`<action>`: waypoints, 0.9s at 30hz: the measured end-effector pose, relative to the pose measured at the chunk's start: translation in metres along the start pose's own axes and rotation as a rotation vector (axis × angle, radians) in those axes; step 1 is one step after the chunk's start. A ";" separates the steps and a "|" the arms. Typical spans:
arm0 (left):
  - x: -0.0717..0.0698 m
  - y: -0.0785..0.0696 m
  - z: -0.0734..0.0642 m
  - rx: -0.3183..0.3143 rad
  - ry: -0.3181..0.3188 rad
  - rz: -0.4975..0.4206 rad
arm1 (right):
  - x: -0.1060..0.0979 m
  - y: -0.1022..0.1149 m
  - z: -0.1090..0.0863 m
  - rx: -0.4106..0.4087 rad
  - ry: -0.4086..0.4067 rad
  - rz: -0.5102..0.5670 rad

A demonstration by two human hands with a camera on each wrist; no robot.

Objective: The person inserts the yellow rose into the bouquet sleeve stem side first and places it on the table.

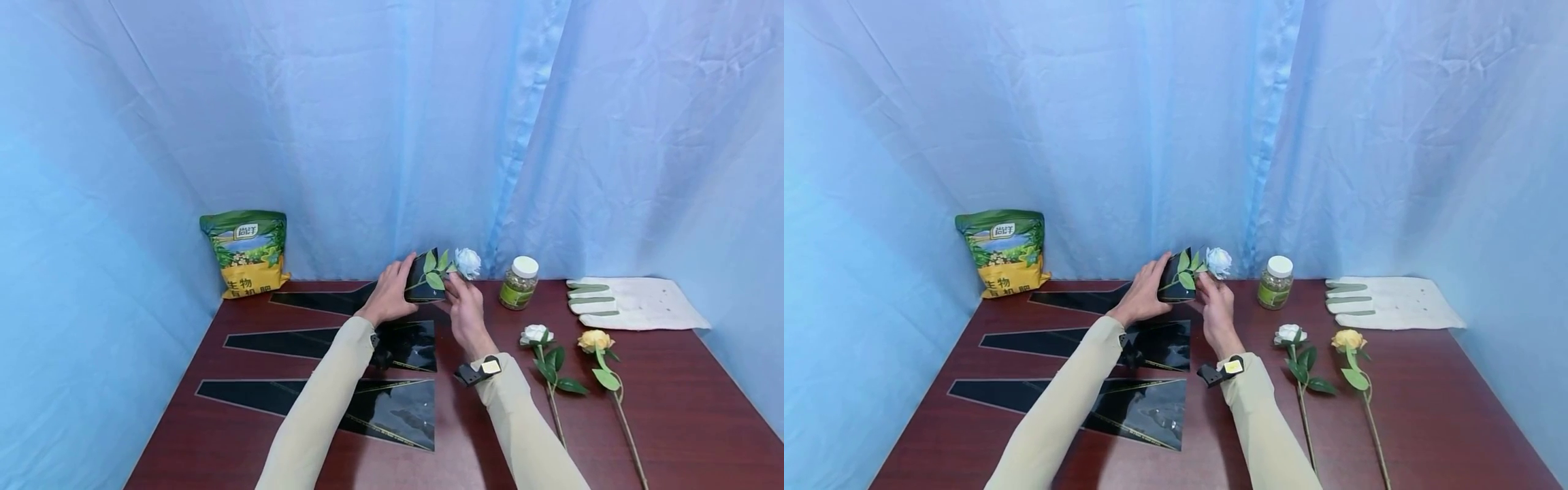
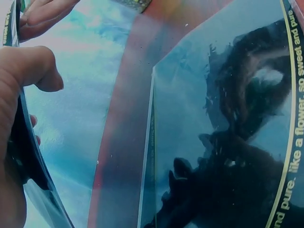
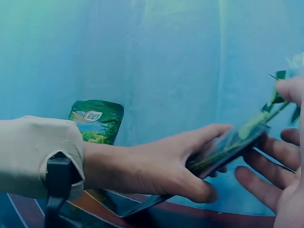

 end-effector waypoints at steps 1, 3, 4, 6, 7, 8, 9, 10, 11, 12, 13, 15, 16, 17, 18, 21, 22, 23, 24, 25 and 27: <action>0.000 0.000 0.000 0.002 -0.003 -0.015 | 0.000 0.001 -0.001 0.004 0.029 0.015; -0.002 0.000 -0.001 0.008 -0.011 -0.038 | -0.001 0.004 -0.002 0.013 0.072 0.036; -0.003 0.000 -0.001 0.012 -0.014 -0.050 | -0.002 0.005 -0.002 0.017 0.090 0.036; -0.004 0.000 -0.002 0.019 -0.022 -0.069 | -0.004 0.009 -0.003 0.019 0.114 0.021; -0.005 0.000 -0.002 0.020 -0.023 -0.077 | -0.005 0.012 -0.003 0.019 0.123 0.006; -0.005 0.000 -0.003 0.022 -0.025 -0.081 | -0.006 0.015 -0.004 0.018 0.127 -0.009; -0.006 0.000 -0.003 0.023 -0.026 -0.084 | -0.007 0.019 -0.004 0.015 0.134 -0.030; -0.006 0.000 -0.003 0.024 -0.028 -0.086 | -0.007 0.023 -0.004 0.009 0.139 -0.050; -0.007 0.000 -0.004 0.025 -0.029 -0.086 | -0.008 0.028 -0.005 0.002 0.142 -0.077; -0.007 0.001 -0.004 0.026 -0.028 -0.086 | -0.008 0.032 -0.005 -0.005 0.144 -0.106; -0.007 0.001 -0.005 0.025 -0.023 -0.086 | -0.008 0.037 -0.004 -0.013 0.145 -0.140; -0.007 0.002 -0.006 0.029 -0.014 -0.091 | -0.008 0.047 -0.003 -0.028 0.146 -0.227; -0.007 0.003 -0.006 0.031 -0.009 -0.094 | -0.009 0.051 -0.003 -0.034 0.144 -0.273; -0.007 0.003 -0.007 0.034 -0.003 -0.101 | -0.009 0.055 -0.001 -0.041 0.143 -0.319; -0.008 0.003 -0.008 0.036 0.000 -0.107 | -0.010 0.059 0.000 -0.047 0.145 -0.357; -0.008 0.004 -0.009 0.041 0.009 -0.111 | -0.011 0.066 0.002 -0.063 0.160 -0.459; -0.008 0.004 -0.009 0.042 0.013 -0.103 | -0.012 0.068 0.003 -0.069 0.168 -0.491; -0.008 0.003 -0.010 0.044 0.016 -0.098 | -0.012 0.069 0.003 -0.074 0.175 -0.516; -0.008 0.003 -0.010 0.046 0.020 -0.089 | -0.012 0.069 0.003 -0.078 0.183 -0.543; -0.008 0.002 -0.010 0.049 0.023 -0.083 | -0.011 0.069 0.003 -0.081 0.189 -0.576; -0.008 0.000 -0.010 0.056 0.025 -0.081 | -0.010 0.069 0.002 -0.091 0.198 -0.632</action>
Point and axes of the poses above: each hand's wrist, its own z-axis towards the middle knuckle, its own x-axis out of the palm, y = z × x, the point moved 5 cm from there along z, towards the middle knuckle, and after that the axes turned 12 degrees about z, right-handed, at the moved point
